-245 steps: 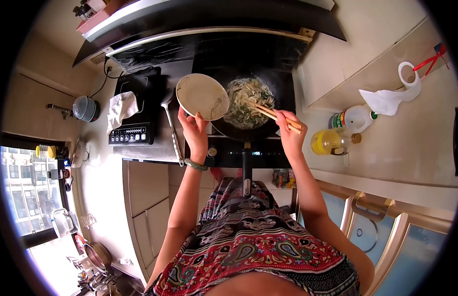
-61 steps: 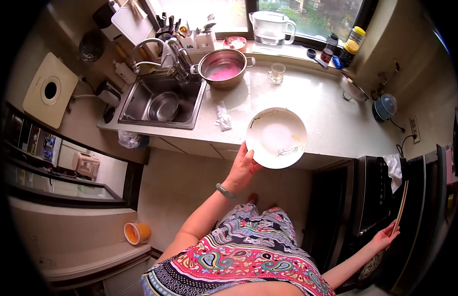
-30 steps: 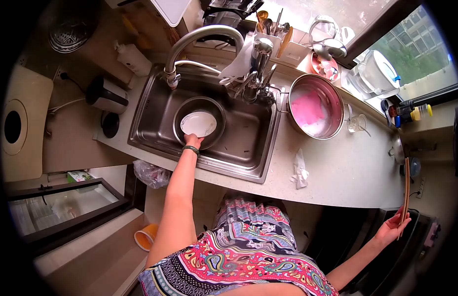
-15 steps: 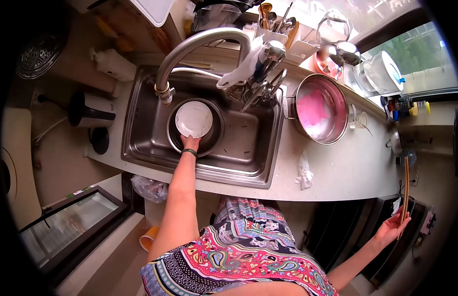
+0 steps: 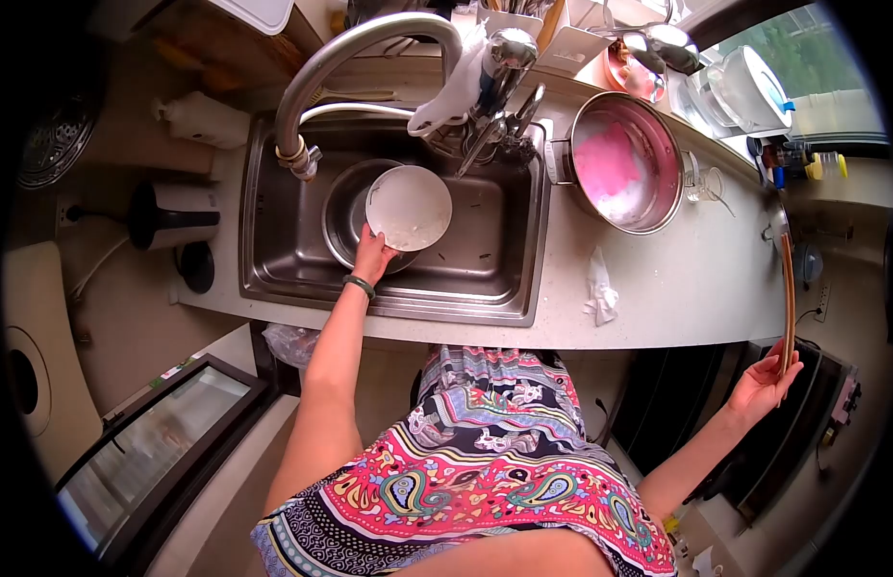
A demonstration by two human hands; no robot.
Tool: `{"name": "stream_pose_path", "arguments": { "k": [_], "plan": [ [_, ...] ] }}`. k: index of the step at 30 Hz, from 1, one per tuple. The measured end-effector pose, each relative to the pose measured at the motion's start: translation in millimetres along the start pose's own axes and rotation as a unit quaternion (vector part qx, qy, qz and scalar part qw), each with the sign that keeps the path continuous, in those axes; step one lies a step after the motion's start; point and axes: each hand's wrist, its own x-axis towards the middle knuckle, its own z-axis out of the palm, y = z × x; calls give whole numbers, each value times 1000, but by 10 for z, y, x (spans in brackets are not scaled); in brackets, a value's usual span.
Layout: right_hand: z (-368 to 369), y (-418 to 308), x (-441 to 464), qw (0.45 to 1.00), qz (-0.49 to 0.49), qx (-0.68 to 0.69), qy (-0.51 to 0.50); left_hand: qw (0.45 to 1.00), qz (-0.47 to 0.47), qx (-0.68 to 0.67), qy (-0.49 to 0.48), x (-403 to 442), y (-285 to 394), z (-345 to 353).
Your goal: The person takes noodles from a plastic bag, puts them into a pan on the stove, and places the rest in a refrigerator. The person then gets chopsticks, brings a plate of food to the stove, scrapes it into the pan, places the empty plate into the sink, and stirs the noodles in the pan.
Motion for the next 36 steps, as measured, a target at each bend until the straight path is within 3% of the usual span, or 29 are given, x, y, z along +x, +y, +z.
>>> {"name": "stream_pose_path", "arguments": {
  "k": [7,11,14,19,21,29,32,36],
  "plan": [
    [179,167,-129,1000,8,4,21,983,-107,146,-9,-358,124,692],
    [179,196,-153,1000,13,15,15,970,-180,148,-68,-194,50,786],
    [191,172,-172,1000,14,14,8,959,-264,60,-84,-222,77,860],
    [123,139,-199,999,0,9,33,963,-262,-40,-54,-366,156,761],
    [101,133,-208,999,-7,7,33,967,-207,-146,-13,-480,242,671],
    [44,159,-197,1000,-8,8,23,965,-150,-135,168,-125,243,-12],
    [68,143,-205,1000,-5,-7,19,971,-107,-139,162,159,51,-134],
    [70,108,-251,1000,-13,-24,15,958,-124,-159,203,602,-272,-355]
  ]
}}
